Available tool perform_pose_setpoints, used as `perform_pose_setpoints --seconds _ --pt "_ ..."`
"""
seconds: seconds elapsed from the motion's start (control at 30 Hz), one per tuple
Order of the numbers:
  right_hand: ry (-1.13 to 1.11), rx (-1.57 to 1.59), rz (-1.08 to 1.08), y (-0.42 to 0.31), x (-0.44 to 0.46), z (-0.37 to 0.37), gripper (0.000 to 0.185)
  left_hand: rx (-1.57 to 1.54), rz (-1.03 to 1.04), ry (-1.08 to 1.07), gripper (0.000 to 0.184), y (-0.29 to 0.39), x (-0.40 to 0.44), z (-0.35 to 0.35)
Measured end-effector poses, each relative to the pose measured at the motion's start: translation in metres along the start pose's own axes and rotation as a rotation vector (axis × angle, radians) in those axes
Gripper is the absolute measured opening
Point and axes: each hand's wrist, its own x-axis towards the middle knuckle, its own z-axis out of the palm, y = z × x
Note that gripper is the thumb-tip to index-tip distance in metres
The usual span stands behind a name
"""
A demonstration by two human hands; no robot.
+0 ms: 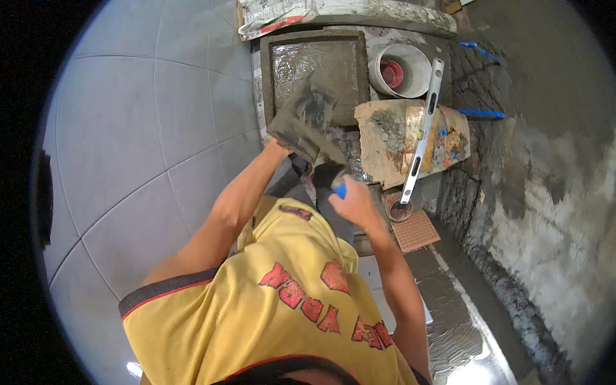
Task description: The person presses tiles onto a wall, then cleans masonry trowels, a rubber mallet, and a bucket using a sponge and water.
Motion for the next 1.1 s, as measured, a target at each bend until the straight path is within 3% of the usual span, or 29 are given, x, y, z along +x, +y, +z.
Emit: perform_pose_setpoints --seconds 0.07,0.23,0.37,0.43,0.57,0.6,0.63,0.67,0.8,0.87,1.0,1.03,1.07,1.1 --pt "-0.170 -0.070 -0.054 0.009 0.036 0.003 0.040 -0.010 0.052 -0.010 0.043 0.003 0.005 0.006" --pt "-0.208 -0.125 -0.105 0.090 0.193 0.045 0.036 -0.012 0.306 0.076 0.043 0.012 0.002 -0.014" --pt "-0.210 -0.246 0.150 0.158 0.357 0.067 0.040 -0.035 0.485 0.188 0.043 0.007 0.003 -0.032" --pt "-0.117 -0.171 0.174 0.185 0.392 0.086 0.043 -0.055 0.558 0.224 0.044 0.011 0.015 -0.042" --pt "-0.101 -0.003 0.175 0.198 0.361 0.106 0.046 -0.040 0.605 0.189 0.044 0.033 0.065 -0.096" --pt "-0.044 -0.088 0.124 0.203 0.347 0.120 0.047 -0.024 0.600 0.173 0.044 0.037 0.077 -0.115" --pt "0.007 -0.067 0.034 0.208 0.328 0.128 0.048 -0.101 0.600 0.232 0.045 0.036 0.090 -0.123" --pt "-0.131 0.032 0.139 0.190 0.308 0.114 0.049 -0.177 0.601 0.296 0.046 0.033 0.100 -0.130" --pt "-0.185 -0.047 0.062 0.131 0.275 0.102 0.048 -0.184 0.677 0.771 0.019 0.015 0.147 -0.147" --pt "-0.215 -0.056 0.100 0.103 0.278 0.100 0.047 -0.201 0.755 0.858 0.008 0.031 0.173 -0.138" --pt "-0.112 0.008 0.109 0.098 0.280 0.107 0.048 -0.088 0.855 0.873 0.012 0.089 0.192 -0.098" --pt "-0.062 -0.082 0.100 0.104 0.271 0.112 0.061 -0.236 0.896 0.664 0.029 0.104 0.185 -0.060" --pt "-0.095 -0.072 0.165 0.105 0.261 0.105 0.065 -0.103 0.780 0.644 0.043 0.124 0.176 -0.043" --pt "-0.168 -0.024 0.274 0.099 0.249 0.085 0.061 -0.069 0.779 0.577 0.035 0.150 0.187 -0.067"
